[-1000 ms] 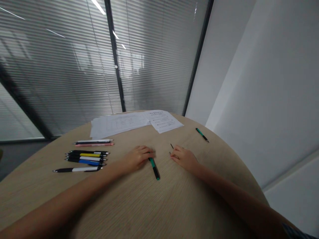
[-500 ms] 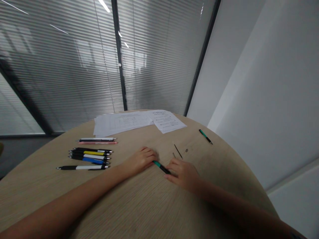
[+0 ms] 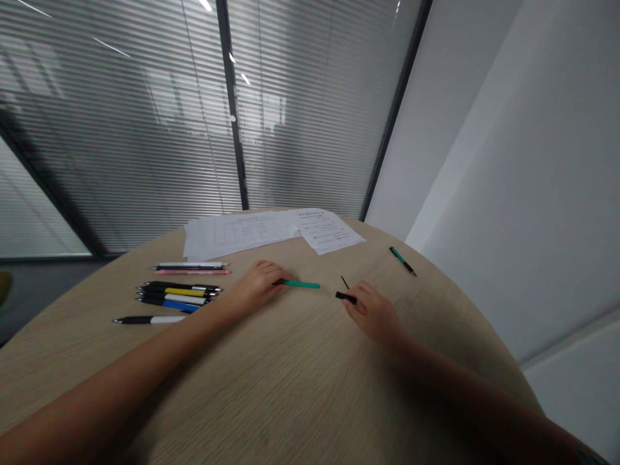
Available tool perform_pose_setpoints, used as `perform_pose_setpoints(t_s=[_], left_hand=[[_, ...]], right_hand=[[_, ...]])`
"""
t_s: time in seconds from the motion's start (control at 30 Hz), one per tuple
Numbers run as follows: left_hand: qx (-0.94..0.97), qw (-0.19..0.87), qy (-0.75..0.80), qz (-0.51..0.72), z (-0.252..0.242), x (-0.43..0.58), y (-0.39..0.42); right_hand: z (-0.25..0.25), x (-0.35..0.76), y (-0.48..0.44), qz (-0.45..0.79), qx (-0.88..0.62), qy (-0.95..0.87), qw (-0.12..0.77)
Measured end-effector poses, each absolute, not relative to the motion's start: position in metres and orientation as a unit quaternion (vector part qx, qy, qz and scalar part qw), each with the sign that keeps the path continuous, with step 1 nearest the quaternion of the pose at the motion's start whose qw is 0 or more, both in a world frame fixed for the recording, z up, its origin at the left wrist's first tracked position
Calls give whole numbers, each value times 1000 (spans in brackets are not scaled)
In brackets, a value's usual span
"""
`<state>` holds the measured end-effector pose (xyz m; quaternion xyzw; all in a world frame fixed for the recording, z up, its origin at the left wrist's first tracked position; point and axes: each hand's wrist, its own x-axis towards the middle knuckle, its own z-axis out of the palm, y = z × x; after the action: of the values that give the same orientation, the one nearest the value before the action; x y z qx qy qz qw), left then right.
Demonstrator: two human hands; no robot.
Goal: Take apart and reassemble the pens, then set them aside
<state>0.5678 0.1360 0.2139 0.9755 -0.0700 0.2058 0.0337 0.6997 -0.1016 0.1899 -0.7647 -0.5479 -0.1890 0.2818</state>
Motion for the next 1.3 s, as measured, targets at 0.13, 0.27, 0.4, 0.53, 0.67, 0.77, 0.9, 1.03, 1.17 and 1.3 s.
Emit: perform_pose_setpoints(t_s=[0.13,0.27,0.4,0.53,0.67,0.77,0.9,1.03,1.17,1.3], left_hand=[[969,67,-18,236,211,568,148],[968,75,-25,240,209,569,145],[972,49,-58,221,211,569,138],[976,-10,-69,206,216,569,135],[964,-115,-107,216,230,567,135],[941,-186,-151,239,249,562,128],[904,-251,-226,264,274,553,108],[875,-279,-263,296,286,546,86],[865,-279,-280,309,285,545,71],[865,-284,-285,298,281,546,67]], right_hand=[[185,707,-97,-182,-780,-525,287],[178,703,-89,-180,-804,-505,258],[176,701,-85,-184,-807,-520,212],[180,700,-86,-168,-794,-544,214],[188,697,-91,-116,-775,-527,328],[194,689,-94,83,-750,-429,496],[201,669,-96,429,-598,-251,629],[198,656,-96,551,-491,-170,653],[191,655,-93,581,-444,-156,664],[191,655,-92,580,-457,-189,648]])
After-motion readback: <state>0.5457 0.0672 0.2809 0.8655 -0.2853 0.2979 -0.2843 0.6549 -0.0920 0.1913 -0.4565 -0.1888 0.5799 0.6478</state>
